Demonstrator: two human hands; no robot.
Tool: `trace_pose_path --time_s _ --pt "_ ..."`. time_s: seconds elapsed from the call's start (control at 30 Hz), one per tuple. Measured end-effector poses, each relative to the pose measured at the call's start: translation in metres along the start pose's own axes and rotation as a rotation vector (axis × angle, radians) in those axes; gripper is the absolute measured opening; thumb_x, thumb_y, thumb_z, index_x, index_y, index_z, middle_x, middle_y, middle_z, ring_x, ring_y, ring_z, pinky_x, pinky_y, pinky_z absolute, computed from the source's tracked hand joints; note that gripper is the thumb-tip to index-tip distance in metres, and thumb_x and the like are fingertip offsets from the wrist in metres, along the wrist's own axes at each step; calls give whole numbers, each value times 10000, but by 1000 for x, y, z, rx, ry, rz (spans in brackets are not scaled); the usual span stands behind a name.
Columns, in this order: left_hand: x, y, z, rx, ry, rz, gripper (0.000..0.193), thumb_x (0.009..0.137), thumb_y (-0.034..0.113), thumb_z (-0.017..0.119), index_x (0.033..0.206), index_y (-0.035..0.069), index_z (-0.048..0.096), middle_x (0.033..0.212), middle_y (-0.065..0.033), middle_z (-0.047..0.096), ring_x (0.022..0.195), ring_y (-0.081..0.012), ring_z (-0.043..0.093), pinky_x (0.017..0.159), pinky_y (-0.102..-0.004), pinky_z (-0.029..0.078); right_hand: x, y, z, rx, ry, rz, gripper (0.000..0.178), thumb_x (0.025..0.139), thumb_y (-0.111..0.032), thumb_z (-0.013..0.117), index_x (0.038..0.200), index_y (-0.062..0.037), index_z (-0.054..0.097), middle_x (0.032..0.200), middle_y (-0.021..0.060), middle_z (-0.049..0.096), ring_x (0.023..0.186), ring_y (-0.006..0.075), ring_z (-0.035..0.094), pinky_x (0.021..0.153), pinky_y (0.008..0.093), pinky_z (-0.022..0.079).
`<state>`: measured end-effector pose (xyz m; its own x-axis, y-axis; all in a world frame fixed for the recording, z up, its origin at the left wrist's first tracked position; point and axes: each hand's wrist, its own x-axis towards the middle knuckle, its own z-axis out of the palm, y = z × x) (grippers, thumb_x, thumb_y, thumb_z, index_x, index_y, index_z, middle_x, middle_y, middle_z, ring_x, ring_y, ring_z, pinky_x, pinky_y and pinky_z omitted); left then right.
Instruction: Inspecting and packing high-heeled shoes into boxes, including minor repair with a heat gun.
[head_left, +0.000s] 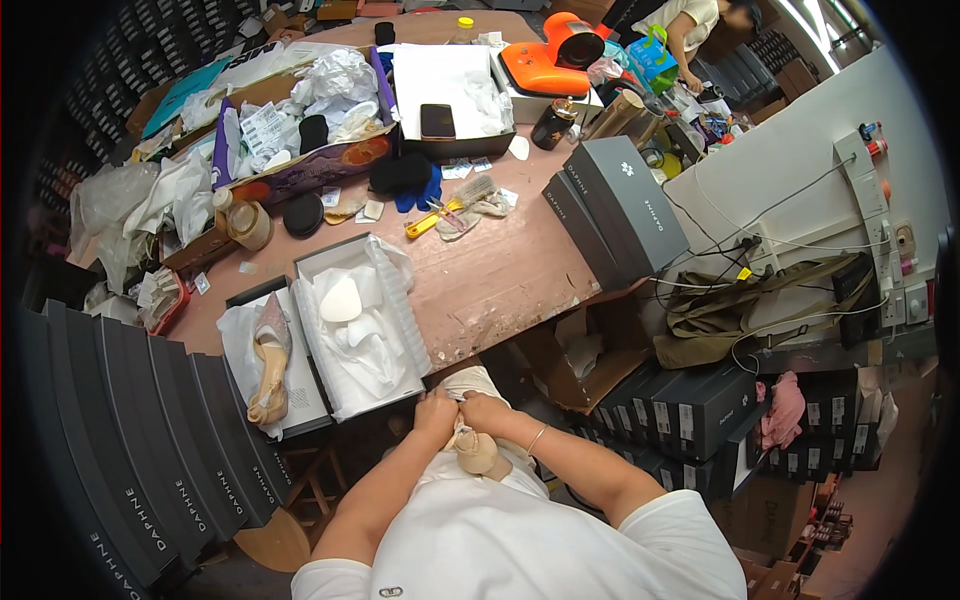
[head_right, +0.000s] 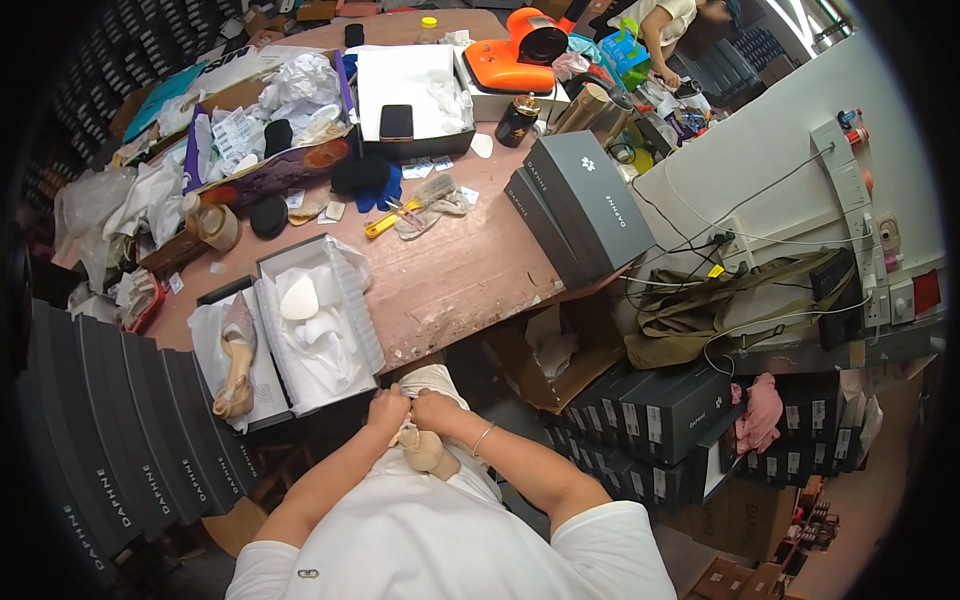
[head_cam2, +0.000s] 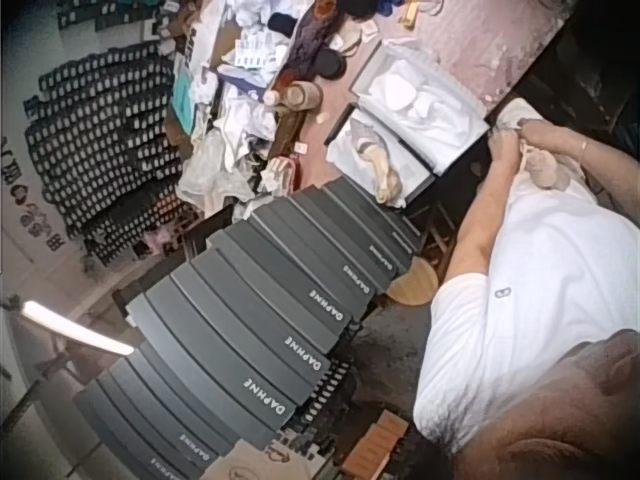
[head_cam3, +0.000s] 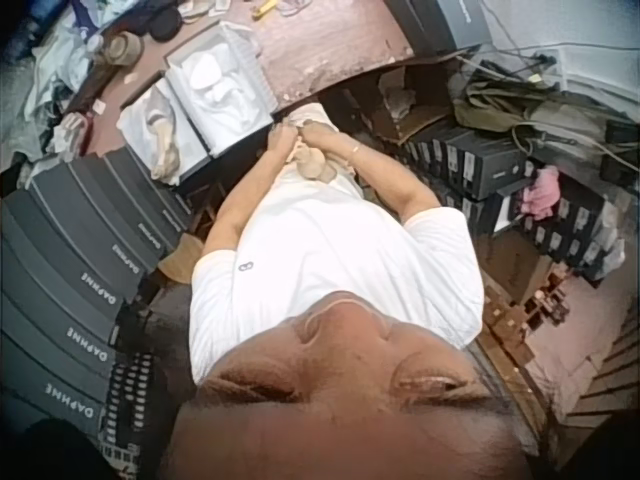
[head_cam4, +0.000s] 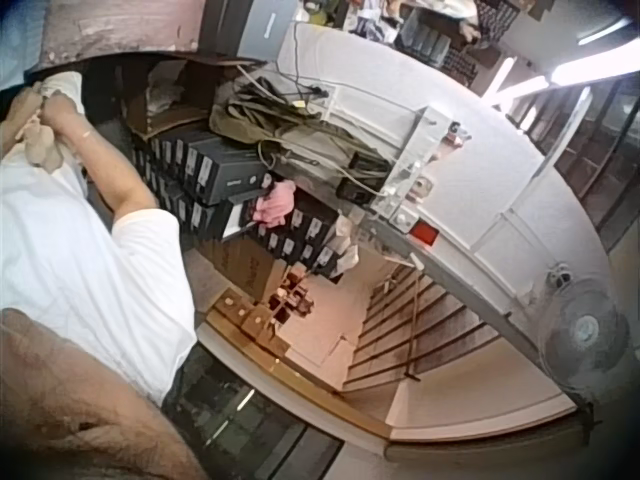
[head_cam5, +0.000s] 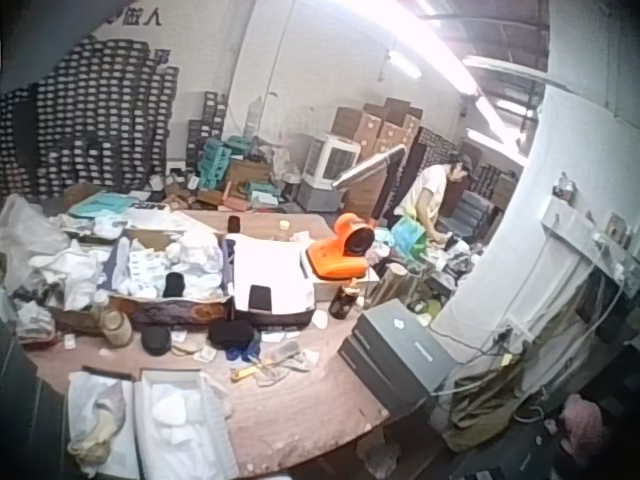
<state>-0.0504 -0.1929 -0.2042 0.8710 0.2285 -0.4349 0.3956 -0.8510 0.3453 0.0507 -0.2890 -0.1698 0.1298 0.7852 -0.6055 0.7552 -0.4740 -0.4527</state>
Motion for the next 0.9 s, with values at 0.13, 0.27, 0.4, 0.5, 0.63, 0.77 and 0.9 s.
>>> trace_pose_path --time_s 0.13,0.27,0.4,0.5,0.63,0.77,0.9 --pt "-6 2 9 -53 166 -48 142 762 142 631 802 28 707 1188 -121 520 1057 -282 555 889 -435 483 -1 -5 -1 81 17 44 241 813 -173 543 916 4 668 1043 220 608 926 370 627 814 436 512" --pt "-6 -1 14 -87 103 -88 138 771 132 621 815 33 707 1184 -111 511 1039 -284 558 924 -443 458 1 -4 -5 18 25 -66 258 819 -204 543 904 2 672 1013 230 614 921 380 624 804 438 512" --pt "-2 5 -3 -34 -1 7 155 765 156 638 832 36 711 1126 -154 529 1003 -309 596 838 -427 510 0 8 7 85 47 -4 263 832 -210 540 906 1 680 986 228 626 919 376 629 770 443 522" --pt "-1 2 4 9 174 90 143 731 137 616 733 13 688 958 -150 557 811 -280 656 624 -374 568 2 15 12 114 90 -5 273 844 -219 558 948 9 667 1052 238 599 929 367 629 797 445 517" --pt "0 1 1 -37 156 78 138 724 124 622 745 3 684 968 -152 555 831 -296 655 640 -381 572 3 7 4 69 -28 40 278 843 -200 534 1006 2 633 1147 241 572 1026 367 586 871 414 489" --pt "-4 -4 5 -98 181 115 120 733 90 601 774 7 676 999 -134 547 839 -292 652 833 -411 529 -1 1 3 143 65 55 303 847 -221 534 1027 -2 639 1170 273 553 979 389 607 833 441 502" --pt "-14 -7 1 -160 192 71 117 740 83 589 790 20 673 1022 -104 540 935 -265 611 923 -447 450 8 3 16 120 56 90 354 853 -216 519 1156 -62 618 1380 315 374 1013 394 609 850 448 501"
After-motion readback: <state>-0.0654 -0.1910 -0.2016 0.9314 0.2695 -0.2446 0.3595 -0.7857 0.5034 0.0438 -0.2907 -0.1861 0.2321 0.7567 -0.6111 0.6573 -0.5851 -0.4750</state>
